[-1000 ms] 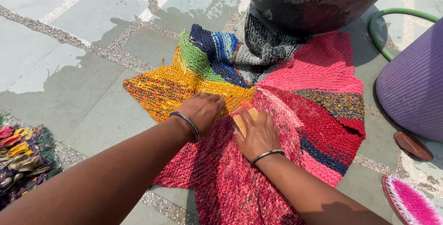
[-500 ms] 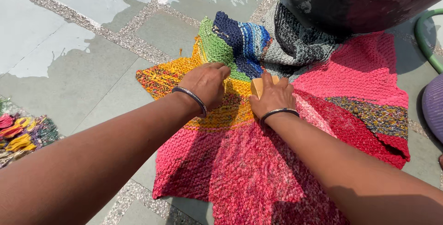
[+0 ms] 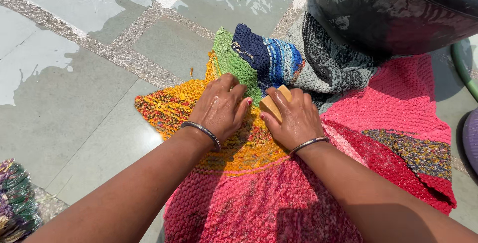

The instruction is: The person washes a colorful rug by immersing it in a bucket of water and scrubbing its surface with a bar of soap.

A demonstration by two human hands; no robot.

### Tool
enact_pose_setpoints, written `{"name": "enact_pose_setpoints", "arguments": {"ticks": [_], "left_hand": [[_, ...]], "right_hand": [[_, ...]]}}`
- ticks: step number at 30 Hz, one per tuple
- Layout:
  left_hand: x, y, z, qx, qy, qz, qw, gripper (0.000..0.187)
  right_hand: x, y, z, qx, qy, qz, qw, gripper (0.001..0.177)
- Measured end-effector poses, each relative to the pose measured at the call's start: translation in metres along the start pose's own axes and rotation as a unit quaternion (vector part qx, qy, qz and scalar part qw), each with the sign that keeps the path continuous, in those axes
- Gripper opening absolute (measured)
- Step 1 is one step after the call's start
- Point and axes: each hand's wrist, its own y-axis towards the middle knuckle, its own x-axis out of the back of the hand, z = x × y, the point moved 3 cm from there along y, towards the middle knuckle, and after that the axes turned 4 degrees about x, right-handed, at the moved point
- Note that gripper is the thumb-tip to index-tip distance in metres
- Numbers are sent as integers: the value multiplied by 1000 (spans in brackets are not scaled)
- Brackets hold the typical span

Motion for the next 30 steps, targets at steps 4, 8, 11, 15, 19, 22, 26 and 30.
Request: {"name": "enact_pose_setpoints", "arguments": {"ticks": [4,8,11,15,19,22,26,30], "left_hand": [[-10,13,9,-19,24,-42,999,32],[-27,27,7,6,76,-39,996,53],[-39,28,5,65,91,13,994,71],[-41,2,8,62,54,11,997,79],[-49,-19,6,74,40,-30,996,81],[-51,-8,19,103,33,-53,993,89],[-47,33,54,199,109,20,974,111],[-44,27,53,183,103,26,977,66]], "right_hand": [[-2,6,-14,-146,-27,-8,989,63],[4,-57,60,140,138,21,980,56],[8,-66,52,294,184,90,934,58],[10,-44,-30,26,32,4,999,55],[9,-28,-82,-309,-40,-4,950,64],[2,-33,-37,-228,9,1,974,63],[5,-46,33,87,108,33,990,54],[10,-35,12,131,86,25,987,55]]}}
